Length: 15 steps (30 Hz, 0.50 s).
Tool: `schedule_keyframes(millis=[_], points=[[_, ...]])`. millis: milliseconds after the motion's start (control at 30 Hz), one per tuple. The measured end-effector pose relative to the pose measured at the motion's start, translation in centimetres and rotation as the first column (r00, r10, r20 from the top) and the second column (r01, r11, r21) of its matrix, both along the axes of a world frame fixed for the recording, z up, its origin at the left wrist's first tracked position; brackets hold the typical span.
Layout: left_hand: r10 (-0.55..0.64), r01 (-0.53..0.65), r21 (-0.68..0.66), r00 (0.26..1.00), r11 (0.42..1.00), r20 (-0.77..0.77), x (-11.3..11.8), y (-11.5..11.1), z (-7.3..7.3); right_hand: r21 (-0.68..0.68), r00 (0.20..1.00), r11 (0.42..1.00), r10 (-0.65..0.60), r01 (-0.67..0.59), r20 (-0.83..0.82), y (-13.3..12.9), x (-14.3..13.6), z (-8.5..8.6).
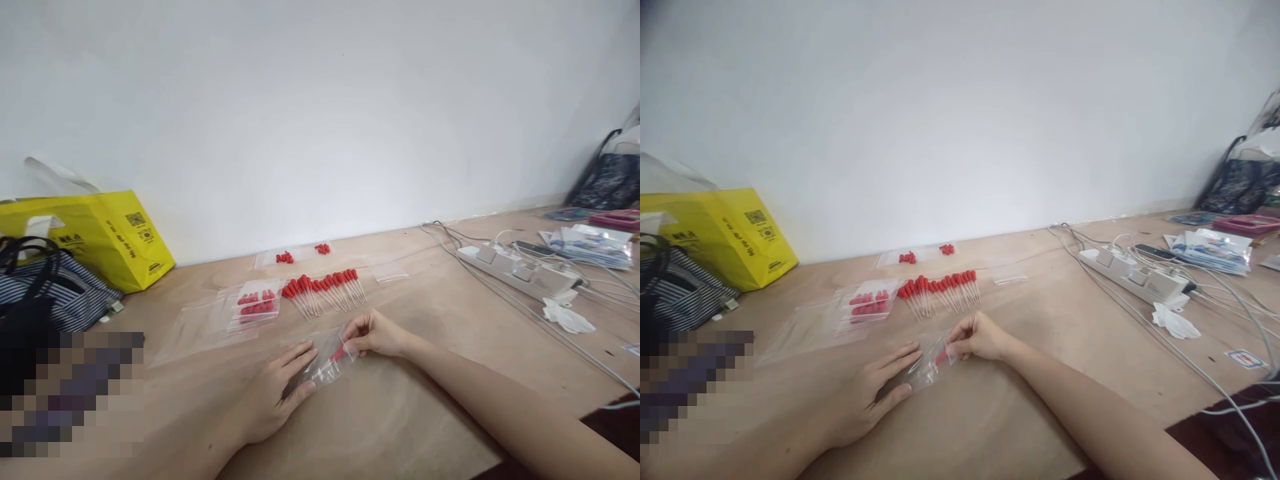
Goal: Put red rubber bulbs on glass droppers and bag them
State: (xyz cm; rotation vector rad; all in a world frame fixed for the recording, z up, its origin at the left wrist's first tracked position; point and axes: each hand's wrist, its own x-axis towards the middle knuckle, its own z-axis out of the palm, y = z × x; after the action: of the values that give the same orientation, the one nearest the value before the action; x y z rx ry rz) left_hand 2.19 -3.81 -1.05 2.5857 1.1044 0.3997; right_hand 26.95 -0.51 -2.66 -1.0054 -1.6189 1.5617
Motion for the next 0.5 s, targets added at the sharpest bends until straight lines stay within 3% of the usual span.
schedule_keyframes(millis=[67,133,200,233,300,333,367,500], points=[[0.005,-0.005,0.002,1.000,1.000,0.011,0.2,-0.1,0.3,0.052,0.998,0.998,-0.046,0.043,0.045,-0.2,-0.5,-0.2],[0.005,-0.005,0.015,1.000,1.000,0.016,0.2,-0.1,0.4,0.108,0.996,0.994,-0.011,0.001,0.090,-0.3,-0.5,-0.2],[0.005,-0.006,0.028,1.000,1.000,0.014,0.1,-0.1,0.4,0.090,0.986,0.993,0.057,-0.072,0.154,0.1,-0.1,0.1],[0.004,-0.004,0.034,1.000,0.999,0.011,0.1,0.0,0.3,0.072,0.979,0.996,0.034,-0.050,0.203,0.6,0.4,0.4],[0.017,-0.018,0.048,1.000,0.999,0.016,0.0,0.0,0.0,0.091,0.933,0.986,-0.161,0.139,0.321,2.2,1.3,1.0],[0.033,-0.035,0.059,0.999,0.998,0.028,-0.1,0.1,-0.2,0.161,0.858,0.936,-0.352,0.313,0.375,3.3,1.9,1.3],[0.049,-0.052,0.071,0.998,0.996,0.043,-0.1,0.1,-0.3,0.213,0.792,0.884,-0.467,0.415,0.393,4.5,2.4,1.5],[0.058,-0.061,0.086,0.997,0.994,0.044,-0.1,0.1,-0.5,0.323,0.593,0.730,-0.680,0.602,0.431,9.4,3.4,2.0]])
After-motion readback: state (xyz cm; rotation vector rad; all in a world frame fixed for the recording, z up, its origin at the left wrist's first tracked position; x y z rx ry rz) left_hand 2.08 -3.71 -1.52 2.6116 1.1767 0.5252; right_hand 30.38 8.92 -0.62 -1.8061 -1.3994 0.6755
